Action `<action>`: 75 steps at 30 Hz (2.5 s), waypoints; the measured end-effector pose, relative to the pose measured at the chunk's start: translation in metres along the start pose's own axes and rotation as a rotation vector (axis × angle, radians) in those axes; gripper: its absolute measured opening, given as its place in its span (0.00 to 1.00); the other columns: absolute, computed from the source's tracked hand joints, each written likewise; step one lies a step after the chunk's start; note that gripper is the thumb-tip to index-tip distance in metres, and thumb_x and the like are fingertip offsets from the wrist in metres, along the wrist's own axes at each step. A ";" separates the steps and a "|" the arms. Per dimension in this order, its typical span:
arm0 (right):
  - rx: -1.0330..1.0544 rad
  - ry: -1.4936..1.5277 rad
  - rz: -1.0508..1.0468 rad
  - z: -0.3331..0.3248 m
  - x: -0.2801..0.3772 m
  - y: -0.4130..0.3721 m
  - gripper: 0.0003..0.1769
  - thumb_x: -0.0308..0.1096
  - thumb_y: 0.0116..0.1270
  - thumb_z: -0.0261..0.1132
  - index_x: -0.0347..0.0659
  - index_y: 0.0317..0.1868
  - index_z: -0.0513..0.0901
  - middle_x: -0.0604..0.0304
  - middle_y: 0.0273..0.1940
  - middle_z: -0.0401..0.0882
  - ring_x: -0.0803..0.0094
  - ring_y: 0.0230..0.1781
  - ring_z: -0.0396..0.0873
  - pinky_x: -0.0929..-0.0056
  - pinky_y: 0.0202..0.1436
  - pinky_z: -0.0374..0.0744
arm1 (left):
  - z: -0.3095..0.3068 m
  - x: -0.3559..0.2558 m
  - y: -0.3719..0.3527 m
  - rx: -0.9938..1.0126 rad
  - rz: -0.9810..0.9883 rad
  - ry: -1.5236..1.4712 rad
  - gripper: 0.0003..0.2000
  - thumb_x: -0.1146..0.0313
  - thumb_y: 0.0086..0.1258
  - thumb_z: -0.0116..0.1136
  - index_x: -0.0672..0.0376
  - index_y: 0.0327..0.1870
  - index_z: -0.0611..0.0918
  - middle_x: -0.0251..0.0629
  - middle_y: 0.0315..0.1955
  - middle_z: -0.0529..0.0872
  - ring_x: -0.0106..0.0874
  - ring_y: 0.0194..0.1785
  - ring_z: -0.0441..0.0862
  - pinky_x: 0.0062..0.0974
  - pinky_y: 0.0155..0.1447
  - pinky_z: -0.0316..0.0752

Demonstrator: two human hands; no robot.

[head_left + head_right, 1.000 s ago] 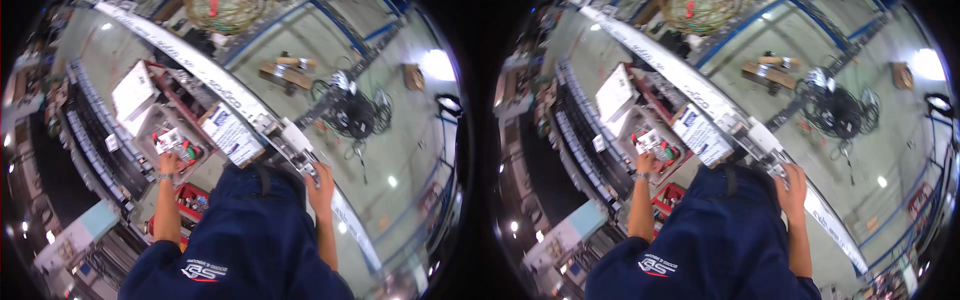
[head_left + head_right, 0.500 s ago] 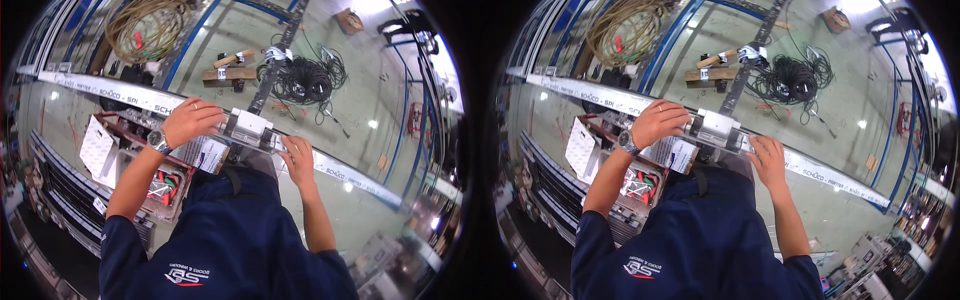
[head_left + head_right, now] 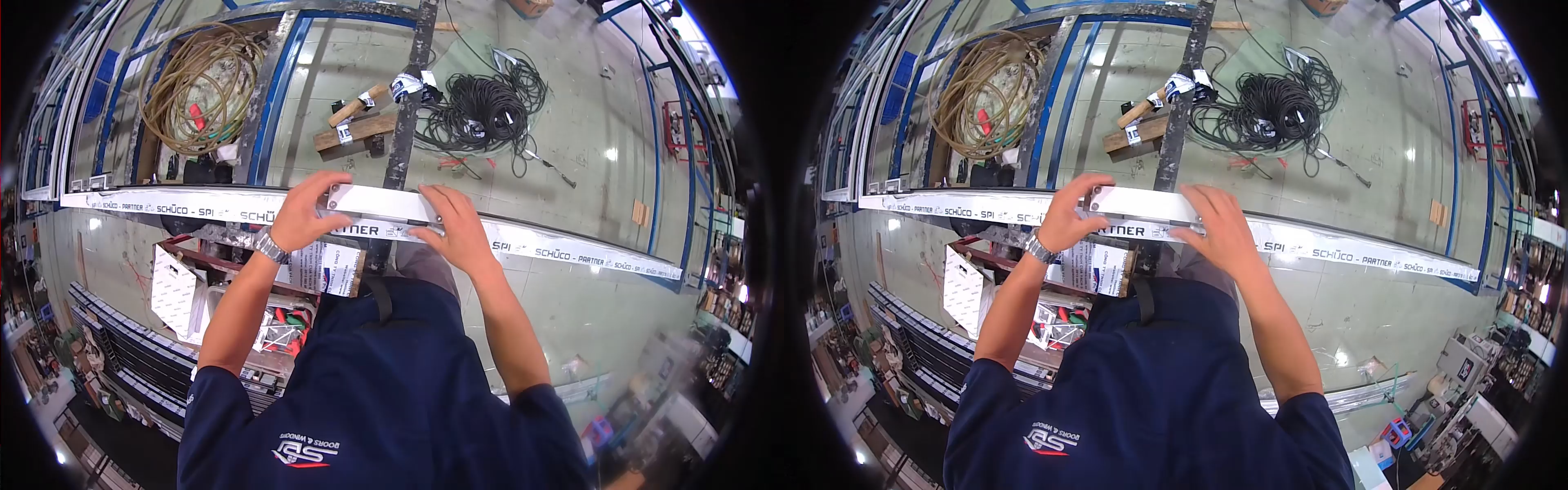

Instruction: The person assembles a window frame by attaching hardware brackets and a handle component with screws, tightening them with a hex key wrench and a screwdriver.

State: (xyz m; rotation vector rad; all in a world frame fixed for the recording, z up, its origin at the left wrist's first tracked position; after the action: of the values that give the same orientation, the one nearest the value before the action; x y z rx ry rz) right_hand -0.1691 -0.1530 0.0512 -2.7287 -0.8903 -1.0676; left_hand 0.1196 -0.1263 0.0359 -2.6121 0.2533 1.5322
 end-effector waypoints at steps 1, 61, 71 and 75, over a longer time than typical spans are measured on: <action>0.022 0.016 0.020 0.008 -0.008 0.001 0.33 0.43 0.64 0.78 0.40 0.66 0.79 0.47 0.61 0.81 0.46 0.61 0.79 0.55 0.65 0.78 | 0.000 -0.006 0.000 0.016 0.098 0.061 0.23 0.61 0.69 0.74 0.60 0.61 0.83 0.46 0.51 0.88 0.44 0.55 0.86 0.34 0.57 0.81; 0.029 0.064 0.058 0.008 -0.003 -0.001 0.30 0.40 0.66 0.77 0.41 0.66 0.80 0.50 0.60 0.83 0.52 0.56 0.85 0.60 0.57 0.84 | -0.003 -0.004 0.005 0.126 0.145 0.180 0.26 0.63 0.63 0.77 0.60 0.61 0.82 0.46 0.55 0.88 0.48 0.56 0.86 0.37 0.58 0.81; 0.214 0.188 0.098 -0.001 -0.017 0.024 0.29 0.40 0.62 0.80 0.37 0.61 0.83 0.49 0.53 0.86 0.52 0.46 0.85 0.60 0.49 0.83 | -0.005 0.005 0.020 0.187 0.025 0.068 0.25 0.62 0.65 0.75 0.63 0.60 0.82 0.49 0.48 0.88 0.51 0.50 0.85 0.39 0.55 0.80; 0.171 0.130 -0.031 0.001 -0.012 0.011 0.29 0.36 0.59 0.78 0.37 0.60 0.82 0.47 0.55 0.84 0.47 0.55 0.84 0.53 0.58 0.82 | -0.002 -0.018 0.001 0.053 0.115 0.213 0.25 0.69 0.61 0.74 0.59 0.61 0.82 0.46 0.55 0.86 0.49 0.58 0.83 0.42 0.65 0.78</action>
State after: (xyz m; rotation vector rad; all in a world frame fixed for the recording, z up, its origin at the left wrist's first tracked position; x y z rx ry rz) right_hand -0.1695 -0.1680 0.0440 -2.4848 -0.9580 -1.1052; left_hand 0.1124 -0.1257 0.0523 -2.7621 0.4630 1.2566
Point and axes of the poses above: each hand's wrist, its own y-axis towards the middle knuckle, its own z-axis out of the palm, x = y × z, the point moved 3 cm from there along y, towards the middle knuckle
